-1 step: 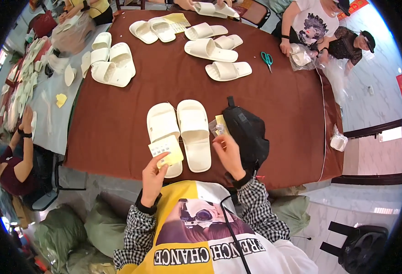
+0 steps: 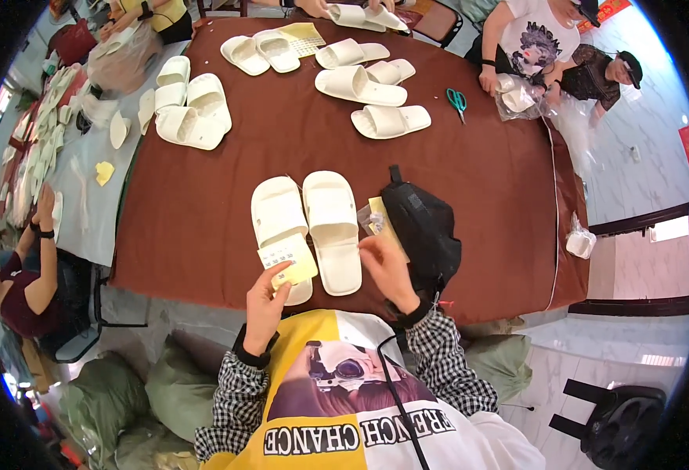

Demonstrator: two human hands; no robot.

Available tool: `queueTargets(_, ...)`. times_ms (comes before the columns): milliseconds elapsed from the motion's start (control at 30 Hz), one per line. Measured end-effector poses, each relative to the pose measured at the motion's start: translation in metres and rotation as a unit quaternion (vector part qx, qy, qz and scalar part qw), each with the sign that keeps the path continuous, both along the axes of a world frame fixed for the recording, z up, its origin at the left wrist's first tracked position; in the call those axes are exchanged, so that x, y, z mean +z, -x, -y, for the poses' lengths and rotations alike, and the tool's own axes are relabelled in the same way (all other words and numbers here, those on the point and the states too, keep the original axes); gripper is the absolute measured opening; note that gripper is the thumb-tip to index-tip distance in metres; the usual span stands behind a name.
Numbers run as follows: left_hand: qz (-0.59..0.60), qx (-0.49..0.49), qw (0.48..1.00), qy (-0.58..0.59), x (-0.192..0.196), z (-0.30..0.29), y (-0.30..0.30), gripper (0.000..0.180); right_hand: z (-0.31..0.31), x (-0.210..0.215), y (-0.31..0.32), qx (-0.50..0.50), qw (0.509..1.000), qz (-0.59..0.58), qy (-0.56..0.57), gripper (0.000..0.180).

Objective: Tagging footwear with size/price stickers and placing them into plastic packaging.

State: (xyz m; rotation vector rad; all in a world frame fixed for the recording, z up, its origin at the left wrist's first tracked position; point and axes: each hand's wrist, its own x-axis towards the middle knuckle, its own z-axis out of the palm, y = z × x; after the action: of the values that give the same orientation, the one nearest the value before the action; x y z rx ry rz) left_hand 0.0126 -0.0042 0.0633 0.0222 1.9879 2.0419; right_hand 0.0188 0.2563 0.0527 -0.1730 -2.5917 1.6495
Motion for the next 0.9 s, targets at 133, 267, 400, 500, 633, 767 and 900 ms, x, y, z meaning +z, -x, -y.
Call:
queueTargets(133,0.015,-0.028,0.999,-0.027,0.002,-0.013,-0.001,0.036,0.032,0.024,-0.008,0.099,0.988,0.01,0.117,0.045)
queueTargets(267,0.027,-0.056,0.998,-0.028,0.004,-0.02,-0.001,0.036,0.05,0.017,-0.01,0.082,0.934,0.112,0.329,0.044)
queueTargets(400,0.004,-0.038,0.999,0.0,0.008,-0.018,-0.001,0.036,0.054,0.012,-0.014,0.078,0.958,0.087,0.261,0.037)
queueTargets(500,0.048,-0.038,0.996,-0.064,0.007,-0.014,-0.001,0.034,0.055,0.012,-0.016,0.075,0.955,0.093,0.271,0.033)
queueTargets(633,0.068,-0.027,0.993,-0.096,0.009,-0.016,-0.001,0.031,0.056,0.009,-0.015,0.067,0.956,0.087,0.271,0.031)
queueTargets(767,0.02,-0.024,0.999,0.019,0.006,-0.017,-0.003,0.023,0.067,0.024,-0.016,0.028,0.994,-0.073,-0.073,0.036)
queueTargets(900,-0.025,0.003,0.997,0.079,0.011,-0.022,-0.005,0.021,0.07,0.041,-0.011,0.052,0.975,-0.169,-0.134,0.028)
